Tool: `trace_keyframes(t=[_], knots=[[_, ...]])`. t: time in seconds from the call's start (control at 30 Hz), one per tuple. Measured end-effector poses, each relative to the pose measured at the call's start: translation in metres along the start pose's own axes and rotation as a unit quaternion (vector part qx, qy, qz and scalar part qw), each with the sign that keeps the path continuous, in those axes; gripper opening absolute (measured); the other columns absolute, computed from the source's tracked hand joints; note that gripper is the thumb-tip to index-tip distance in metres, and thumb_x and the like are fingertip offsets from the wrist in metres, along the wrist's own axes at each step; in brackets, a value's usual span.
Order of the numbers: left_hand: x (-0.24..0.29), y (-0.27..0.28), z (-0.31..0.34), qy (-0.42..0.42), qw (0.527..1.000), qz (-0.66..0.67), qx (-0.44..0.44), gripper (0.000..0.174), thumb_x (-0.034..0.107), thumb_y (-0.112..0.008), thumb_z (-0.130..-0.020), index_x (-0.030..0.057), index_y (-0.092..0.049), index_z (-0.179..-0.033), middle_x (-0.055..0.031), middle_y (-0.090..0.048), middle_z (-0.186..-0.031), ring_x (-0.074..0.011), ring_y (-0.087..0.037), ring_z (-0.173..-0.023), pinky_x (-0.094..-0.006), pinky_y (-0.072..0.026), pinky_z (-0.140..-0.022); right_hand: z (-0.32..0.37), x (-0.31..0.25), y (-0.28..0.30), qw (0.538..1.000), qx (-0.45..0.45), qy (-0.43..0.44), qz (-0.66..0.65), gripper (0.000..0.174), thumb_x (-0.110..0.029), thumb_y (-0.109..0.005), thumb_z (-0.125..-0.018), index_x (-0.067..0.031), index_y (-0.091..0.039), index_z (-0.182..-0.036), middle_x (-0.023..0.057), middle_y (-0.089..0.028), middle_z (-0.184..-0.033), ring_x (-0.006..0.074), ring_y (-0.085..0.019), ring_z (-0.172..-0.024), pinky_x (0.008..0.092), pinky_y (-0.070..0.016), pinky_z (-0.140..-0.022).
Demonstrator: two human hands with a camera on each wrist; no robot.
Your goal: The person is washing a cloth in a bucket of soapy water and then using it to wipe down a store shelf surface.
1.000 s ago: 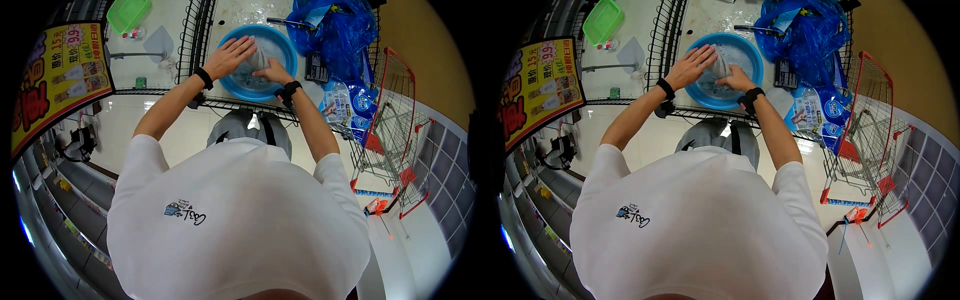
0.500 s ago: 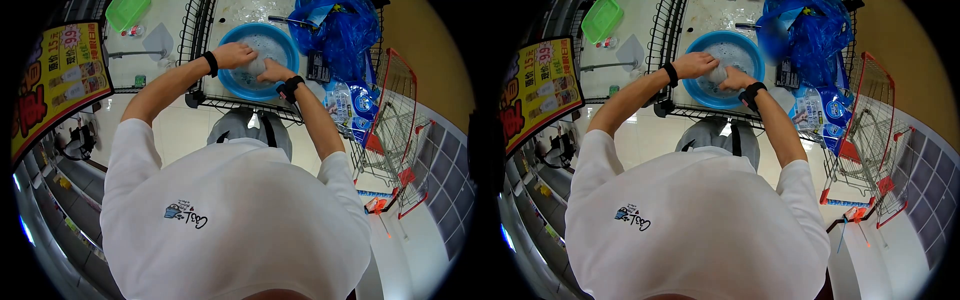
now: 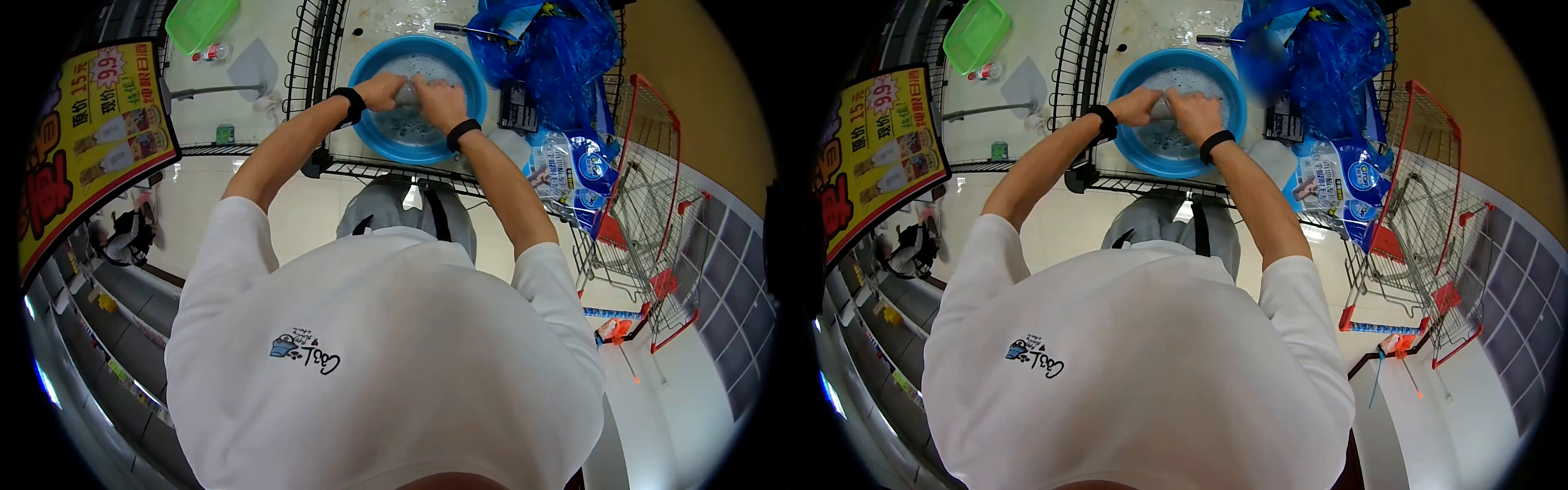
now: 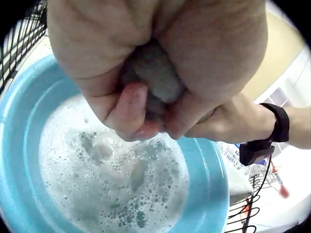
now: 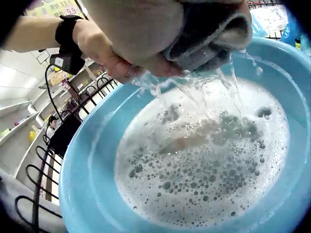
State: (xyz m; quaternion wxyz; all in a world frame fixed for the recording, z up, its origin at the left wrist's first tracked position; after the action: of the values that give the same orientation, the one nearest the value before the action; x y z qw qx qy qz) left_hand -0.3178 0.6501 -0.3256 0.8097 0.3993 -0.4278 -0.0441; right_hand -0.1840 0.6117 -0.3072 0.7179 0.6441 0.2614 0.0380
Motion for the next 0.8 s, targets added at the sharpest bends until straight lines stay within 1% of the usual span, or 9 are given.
trace_keyframes(t=[0.13, 0.2, 0.3, 0.43, 0.5, 0.63, 0.7, 0.73, 0.8], knots=[[-0.006, -0.01, 0.001, 0.012, 0.999, 0.051, 0.001, 0.036, 0.015, -0.074, -0.072, -0.0012, -0.061, -0.102, -0.0256, -0.067, -0.095, -0.0407, -0.064, -0.093, -0.0441, -0.0493, -0.082, -0.002, -0.004, 0.003, 0.997, 0.054, 0.022, 0.053, 0.027, -0.013, -0.06, -0.081, -0.0235, -0.055, -0.105, 0.0067, -0.066, -0.084, 0.0265, -0.065, -0.086, 0.048, -0.0473, -0.071], [-0.015, -0.018, 0.003, 0.096, 0.981, 0.166, -0.015, 0.038, 0.01, -0.075, -0.074, -0.0028, -0.059, -0.106, -0.0201, -0.068, -0.098, -0.0316, -0.065, -0.092, -0.0381, -0.0483, -0.085, -0.003, -0.003, 0.004, 0.996, 0.066, 0.023, 0.046, 0.023, -0.013, -0.058, -0.082, -0.0235, -0.056, -0.102, 0.0056, -0.065, -0.083, 0.0261, -0.065, -0.085, 0.0479, -0.0466, -0.07], [-0.016, -0.023, 0.003, 0.114, 0.966, 0.232, -0.015, 0.037, 0.01, -0.075, -0.074, -0.003, -0.06, -0.105, -0.0181, -0.068, -0.098, -0.0277, -0.065, -0.091, -0.0359, -0.0475, -0.084, -0.004, -0.002, 0.006, 0.994, 0.09, 0.04, 0.047, 0.022, -0.013, -0.058, -0.081, -0.024, -0.058, -0.101, 0.004, -0.062, -0.083, 0.0259, -0.064, -0.085, 0.0465, -0.0458, -0.068], [-0.006, -0.013, 0.006, 0.08, 0.973, 0.218, 0.0, 0.044, 0.019, -0.076, -0.074, 0.0008, -0.06, -0.11, -0.0212, -0.068, -0.098, -0.0356, -0.065, -0.095, -0.0395, -0.0483, -0.084, -0.003, 0.0, 0.008, 0.992, 0.121, 0.041, 0.005, 0.027, -0.014, -0.061, -0.079, -0.0249, -0.059, -0.104, 0.0051, -0.062, -0.084, 0.0264, -0.063, -0.087, 0.0443, -0.0486, -0.069], [-0.002, -0.002, 0.007, 0.063, 0.997, 0.043, 0.028, 0.052, 0.018, -0.075, -0.074, 0.0026, -0.054, -0.12, -0.021, -0.066, -0.102, -0.037, -0.063, -0.099, -0.0404, -0.0485, -0.088, -0.004, 0.001, 0.01, 0.991, 0.129, 0.042, -0.016, 0.028, -0.014, -0.065, -0.077, -0.0247, -0.059, -0.102, 0.0061, -0.062, -0.086, 0.0274, -0.062, -0.086, 0.0442, -0.0502, -0.069], [0.009, 0.013, 0.015, 0.025, 0.996, 0.008, 0.087, 0.061, 0.016, -0.073, -0.074, 0.0035, -0.048, -0.128, -0.0215, -0.061, -0.115, -0.0386, -0.058, -0.107, -0.0432, -0.0481, -0.091, 0.007, 0.01, -0.004, 0.982, 0.073, -0.069, -0.161, 0.051, -0.01, -0.075, -0.067, -0.0222, -0.059, -0.114, 0.0123, -0.065, -0.092, 0.0363, -0.062, -0.089, 0.0462, -0.0515, -0.071], [0.024, 0.031, 0.027, 0.001, 0.97, -0.088, 0.227, 0.062, 0.012, -0.07, -0.073, 0.0039, -0.048, -0.131, -0.0208, -0.054, -0.127, -0.0376, -0.054, -0.114, -0.0448, -0.0465, -0.095, 0.006, 0.019, -0.011, 0.943, 0.06, -0.154, -0.29, 0.046, -0.012, -0.077, -0.07, -0.0168, -0.06, -0.113, 0.0145, -0.068, -0.095, 0.0343, -0.065, -0.087, 0.0418, -0.0522, -0.075], [0.03, 0.034, 0.031, 0.001, 0.97, -0.089, 0.227, 0.062, 0.012, -0.07, -0.073, 0.0039, -0.048, -0.131, -0.0208, -0.054, -0.127, -0.0376, -0.054, -0.114, -0.0448, -0.0465, -0.095, 0.005, 0.02, -0.01, 0.943, 0.06, -0.154, -0.29, 0.046, -0.012, -0.077, -0.07, -0.0168, -0.06, -0.113, 0.0145, -0.068, -0.095, 0.0343, -0.065, -0.087, 0.0418, -0.0522, -0.075], [0.044, 0.039, 0.04, -0.049, 0.947, -0.174, 0.267, 0.065, 0.004, -0.068, -0.075, 0.0045, -0.044, -0.136, -0.0193, -0.045, -0.137, -0.0369, -0.049, -0.123, -0.0439, -0.0443, -0.101, 0.005, 0.027, -0.016, 0.862, 0.059, -0.17, -0.474, 0.042, -0.016, -0.08, -0.072, -0.0087, -0.061, -0.108, 0.0126, -0.07, -0.094, 0.0283, -0.067, -0.084, 0.036, -0.0516, -0.077]])
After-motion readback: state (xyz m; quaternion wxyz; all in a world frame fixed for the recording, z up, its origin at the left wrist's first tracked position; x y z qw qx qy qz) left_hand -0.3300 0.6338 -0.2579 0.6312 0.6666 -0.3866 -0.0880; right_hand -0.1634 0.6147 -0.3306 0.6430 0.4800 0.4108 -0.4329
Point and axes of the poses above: each hand's wrist, its own z-axis away from the middle knuckle, its own y-axis out of the back of the hand, x = y × z, the point moved 5 cm from there along -z, towards the middle knuckle
